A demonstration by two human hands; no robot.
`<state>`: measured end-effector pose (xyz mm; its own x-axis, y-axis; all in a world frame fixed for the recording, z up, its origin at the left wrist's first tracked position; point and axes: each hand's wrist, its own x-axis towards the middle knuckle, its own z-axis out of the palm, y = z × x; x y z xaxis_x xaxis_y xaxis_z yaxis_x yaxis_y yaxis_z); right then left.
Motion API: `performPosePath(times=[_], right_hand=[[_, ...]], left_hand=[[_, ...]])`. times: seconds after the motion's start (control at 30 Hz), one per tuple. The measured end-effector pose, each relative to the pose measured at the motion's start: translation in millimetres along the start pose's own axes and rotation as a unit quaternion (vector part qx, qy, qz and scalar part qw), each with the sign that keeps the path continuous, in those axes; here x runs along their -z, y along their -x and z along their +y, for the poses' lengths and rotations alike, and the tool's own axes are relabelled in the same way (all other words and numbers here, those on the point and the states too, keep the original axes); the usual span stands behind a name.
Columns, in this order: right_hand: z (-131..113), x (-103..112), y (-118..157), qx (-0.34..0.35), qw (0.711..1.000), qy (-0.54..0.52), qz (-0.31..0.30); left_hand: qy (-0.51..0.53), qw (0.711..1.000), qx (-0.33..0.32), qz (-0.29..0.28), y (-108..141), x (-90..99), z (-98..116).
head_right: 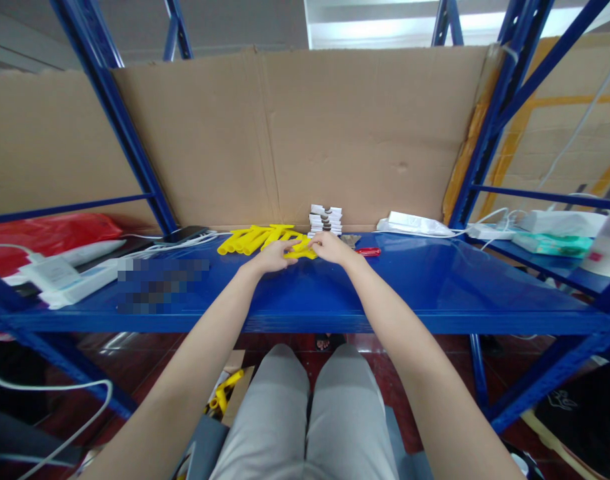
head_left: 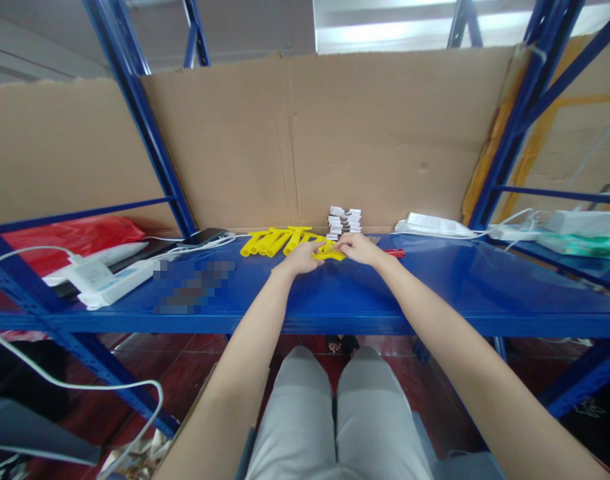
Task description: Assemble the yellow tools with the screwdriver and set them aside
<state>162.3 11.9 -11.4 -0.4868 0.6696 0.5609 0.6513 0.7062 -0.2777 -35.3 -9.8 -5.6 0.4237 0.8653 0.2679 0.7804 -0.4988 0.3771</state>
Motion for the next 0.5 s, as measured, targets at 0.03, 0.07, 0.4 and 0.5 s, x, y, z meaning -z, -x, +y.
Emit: performPosePath(times=[0.03,0.07,0.4,0.5], right_hand=[[0.4,-0.1,-0.2,0.003,1.0,0.005,-0.005],[0.9,-0.1,-0.4,0.005,1.0,0.009,-0.009],[2.1,0.9,-0.7,0.019,1.0,-0.023,-0.011],[0.9,1.6,-0.4,0.018,0.999,-0.037,-0.005]], left_hand=[[0.0,1.0,0.001,0.0,0.2,0.2,0.3],[-0.001,1.0,0.002,0.0,0.5,0.4,0.7],[0.001,1.0,0.002,0.005,1.7,1.2,1.7],[0.014,1.0,0.004,-0.002,0.5,0.5,-0.2]])
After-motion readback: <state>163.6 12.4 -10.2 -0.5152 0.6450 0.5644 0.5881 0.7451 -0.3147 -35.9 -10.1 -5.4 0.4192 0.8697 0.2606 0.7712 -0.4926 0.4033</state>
